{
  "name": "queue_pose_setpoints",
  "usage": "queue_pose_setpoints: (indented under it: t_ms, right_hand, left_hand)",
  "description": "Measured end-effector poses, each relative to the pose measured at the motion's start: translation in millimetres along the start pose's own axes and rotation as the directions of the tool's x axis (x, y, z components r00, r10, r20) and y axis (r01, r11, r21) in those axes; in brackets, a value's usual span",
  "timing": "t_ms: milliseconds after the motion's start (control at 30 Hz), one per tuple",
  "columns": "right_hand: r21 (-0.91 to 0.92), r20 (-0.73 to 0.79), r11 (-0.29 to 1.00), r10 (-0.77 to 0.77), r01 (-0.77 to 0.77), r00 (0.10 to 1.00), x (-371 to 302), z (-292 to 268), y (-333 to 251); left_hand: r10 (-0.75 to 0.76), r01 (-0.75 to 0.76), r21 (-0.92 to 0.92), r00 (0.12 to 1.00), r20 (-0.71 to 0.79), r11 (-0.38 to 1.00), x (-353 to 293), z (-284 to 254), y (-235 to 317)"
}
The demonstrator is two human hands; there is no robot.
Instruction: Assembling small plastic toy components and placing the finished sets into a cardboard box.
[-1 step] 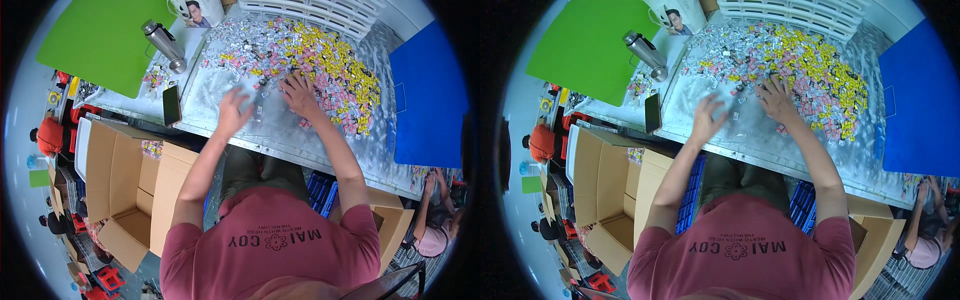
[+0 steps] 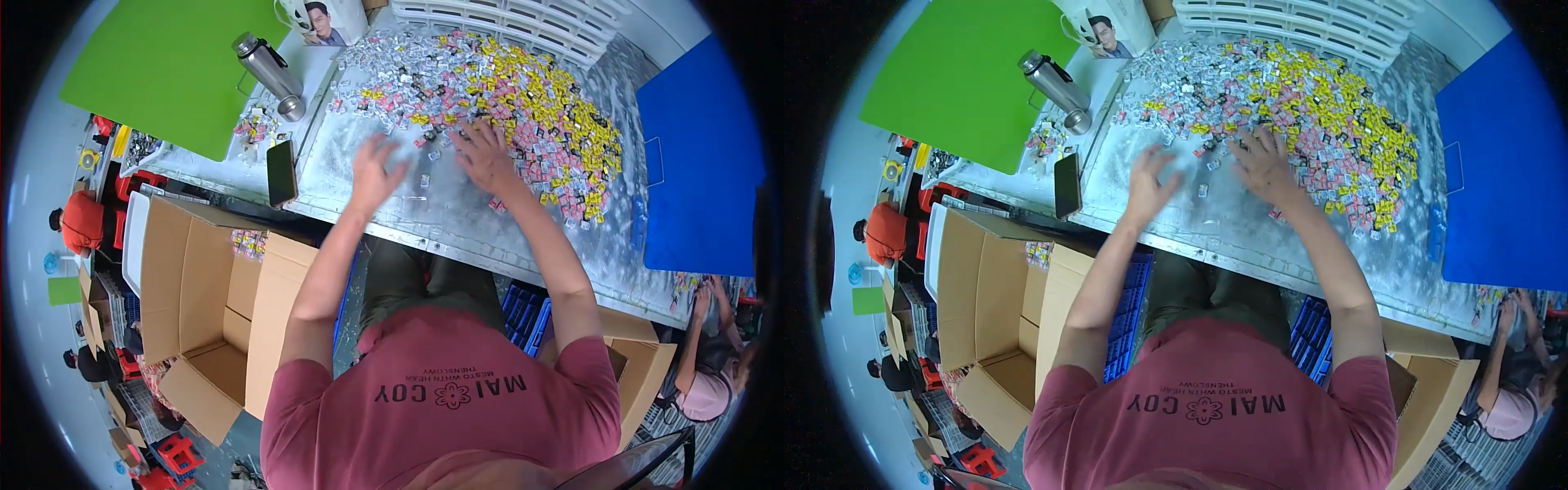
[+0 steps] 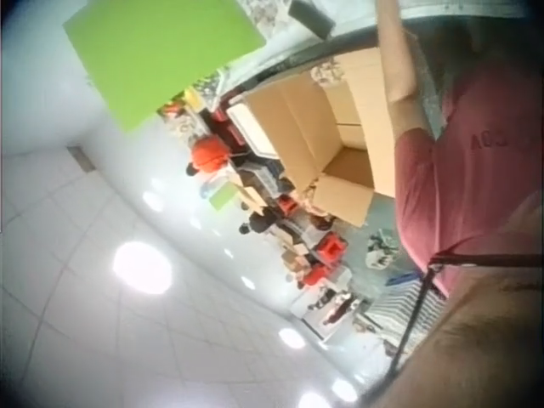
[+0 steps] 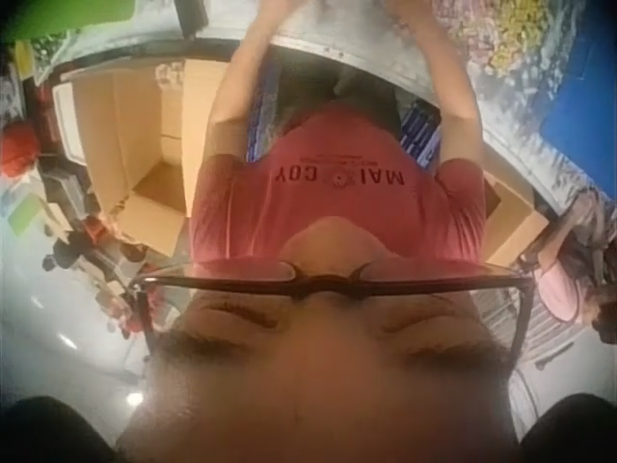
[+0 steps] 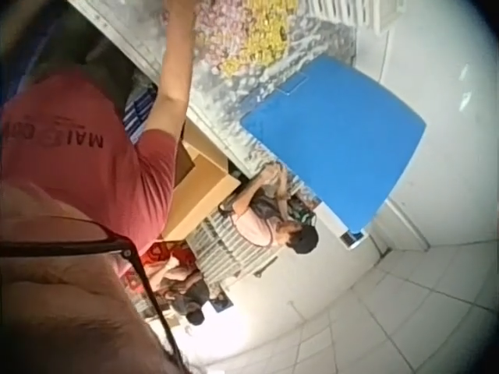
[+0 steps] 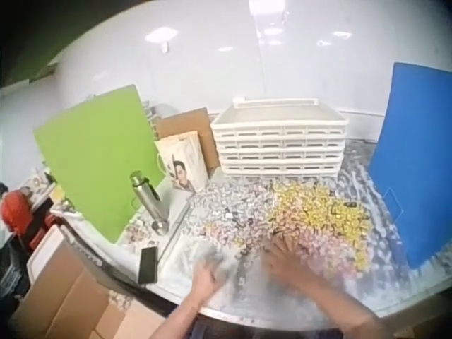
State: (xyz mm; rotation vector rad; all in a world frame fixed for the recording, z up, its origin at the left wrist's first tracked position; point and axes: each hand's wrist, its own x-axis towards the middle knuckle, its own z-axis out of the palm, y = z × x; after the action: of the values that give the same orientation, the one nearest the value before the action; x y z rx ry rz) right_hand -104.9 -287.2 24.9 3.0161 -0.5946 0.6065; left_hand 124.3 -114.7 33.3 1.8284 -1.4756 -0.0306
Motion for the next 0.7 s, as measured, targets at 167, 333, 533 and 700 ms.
queue_pose_setpoints:
  t_ms: [167,333,533,700]
  right_hand:
    - [0.174,0.043,0.97,-0.177,0.167,0.983,31,12,-50]
    - [0.119,0.112,0.984,-0.145,0.132,0.983,42,33,-25]
    - [0.091,-0.01,0.995,-0.03,0.03,1.0,30,32,6]
    - [0.058,-0.073,0.997,-0.045,0.049,0.996,30,31,-9]
  left_hand:
    - [-0.225,0.237,0.373,0.971,-0.075,0.897,60,10,-63]
    - [-0.299,0.217,0.433,0.945,0.131,0.875,60,46,-67]
    - [0.065,-0.126,0.268,0.973,0.223,0.955,24,59,-23]
    - [0.128,-0.173,0.17,0.96,0.25,0.97,-3,41,-18]
